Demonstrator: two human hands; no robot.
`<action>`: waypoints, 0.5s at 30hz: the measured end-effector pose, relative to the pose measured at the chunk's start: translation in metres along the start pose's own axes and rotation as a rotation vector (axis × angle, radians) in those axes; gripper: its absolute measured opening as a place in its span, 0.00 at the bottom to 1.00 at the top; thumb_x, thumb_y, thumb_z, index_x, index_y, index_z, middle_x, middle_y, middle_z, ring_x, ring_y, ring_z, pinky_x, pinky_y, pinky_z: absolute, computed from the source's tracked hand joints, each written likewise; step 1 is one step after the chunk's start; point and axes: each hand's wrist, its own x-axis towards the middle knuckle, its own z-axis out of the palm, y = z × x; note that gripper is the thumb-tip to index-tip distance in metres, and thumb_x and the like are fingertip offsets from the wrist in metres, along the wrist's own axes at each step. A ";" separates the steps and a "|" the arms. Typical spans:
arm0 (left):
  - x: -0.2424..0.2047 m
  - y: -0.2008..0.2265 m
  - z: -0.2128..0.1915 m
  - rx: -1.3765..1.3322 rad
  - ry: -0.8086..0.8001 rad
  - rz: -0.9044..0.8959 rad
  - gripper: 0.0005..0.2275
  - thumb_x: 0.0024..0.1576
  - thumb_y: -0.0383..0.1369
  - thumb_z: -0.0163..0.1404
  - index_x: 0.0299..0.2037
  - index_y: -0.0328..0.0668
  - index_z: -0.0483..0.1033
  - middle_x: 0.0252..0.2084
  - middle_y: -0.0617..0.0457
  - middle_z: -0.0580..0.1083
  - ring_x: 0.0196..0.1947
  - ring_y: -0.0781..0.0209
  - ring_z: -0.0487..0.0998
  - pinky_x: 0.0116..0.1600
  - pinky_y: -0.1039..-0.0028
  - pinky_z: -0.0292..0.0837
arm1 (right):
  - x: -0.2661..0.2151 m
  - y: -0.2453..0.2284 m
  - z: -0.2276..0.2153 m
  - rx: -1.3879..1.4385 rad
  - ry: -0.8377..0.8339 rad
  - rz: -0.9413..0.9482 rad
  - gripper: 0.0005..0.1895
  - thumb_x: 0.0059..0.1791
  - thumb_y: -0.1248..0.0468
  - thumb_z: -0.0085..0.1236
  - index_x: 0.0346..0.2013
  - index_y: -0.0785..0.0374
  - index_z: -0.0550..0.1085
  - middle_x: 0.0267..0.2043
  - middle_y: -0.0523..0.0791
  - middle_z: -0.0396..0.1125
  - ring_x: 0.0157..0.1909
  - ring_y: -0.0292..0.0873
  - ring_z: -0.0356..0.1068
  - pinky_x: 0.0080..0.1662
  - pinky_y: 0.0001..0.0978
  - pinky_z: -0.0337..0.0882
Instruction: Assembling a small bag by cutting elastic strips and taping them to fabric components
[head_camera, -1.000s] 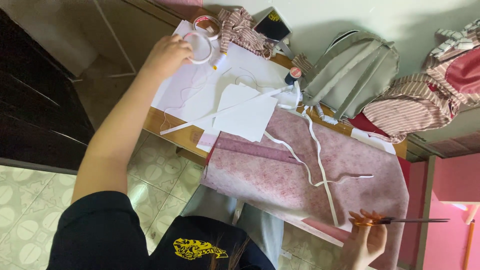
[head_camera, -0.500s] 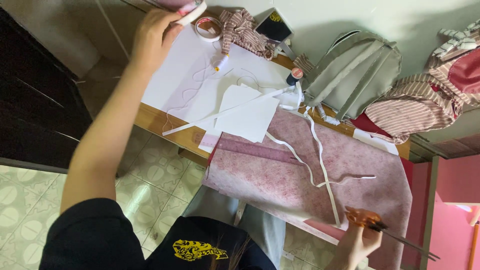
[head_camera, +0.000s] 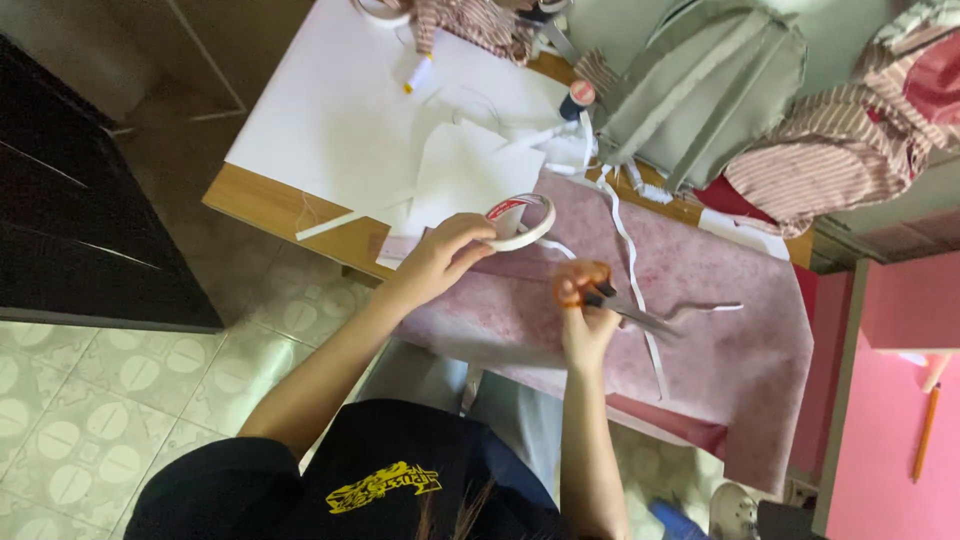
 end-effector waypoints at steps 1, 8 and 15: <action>-0.003 0.002 0.003 -0.016 -0.025 0.014 0.11 0.66 0.25 0.56 0.57 0.38 0.79 0.52 0.44 0.79 0.59 0.42 0.80 0.65 0.55 0.75 | 0.004 0.001 0.002 0.052 -0.059 -0.048 0.07 0.54 0.69 0.66 0.39 0.64 0.73 0.42 0.53 0.73 0.42 0.44 0.75 0.50 0.40 0.77; -0.006 0.007 0.006 0.010 -0.188 -0.014 0.08 0.67 0.26 0.55 0.55 0.37 0.79 0.52 0.43 0.79 0.62 0.43 0.79 0.66 0.57 0.74 | 0.012 0.002 0.013 0.113 -0.103 -0.102 0.11 0.52 0.75 0.68 0.39 0.67 0.71 0.52 0.60 0.74 0.43 0.46 0.77 0.52 0.43 0.77; -0.005 0.007 0.007 0.025 -0.210 -0.010 0.07 0.67 0.27 0.56 0.53 0.38 0.80 0.51 0.43 0.79 0.61 0.43 0.79 0.66 0.57 0.74 | 0.008 0.017 0.010 0.140 -0.074 -0.069 0.12 0.50 0.77 0.70 0.36 0.68 0.71 0.46 0.60 0.75 0.45 0.49 0.78 0.52 0.41 0.77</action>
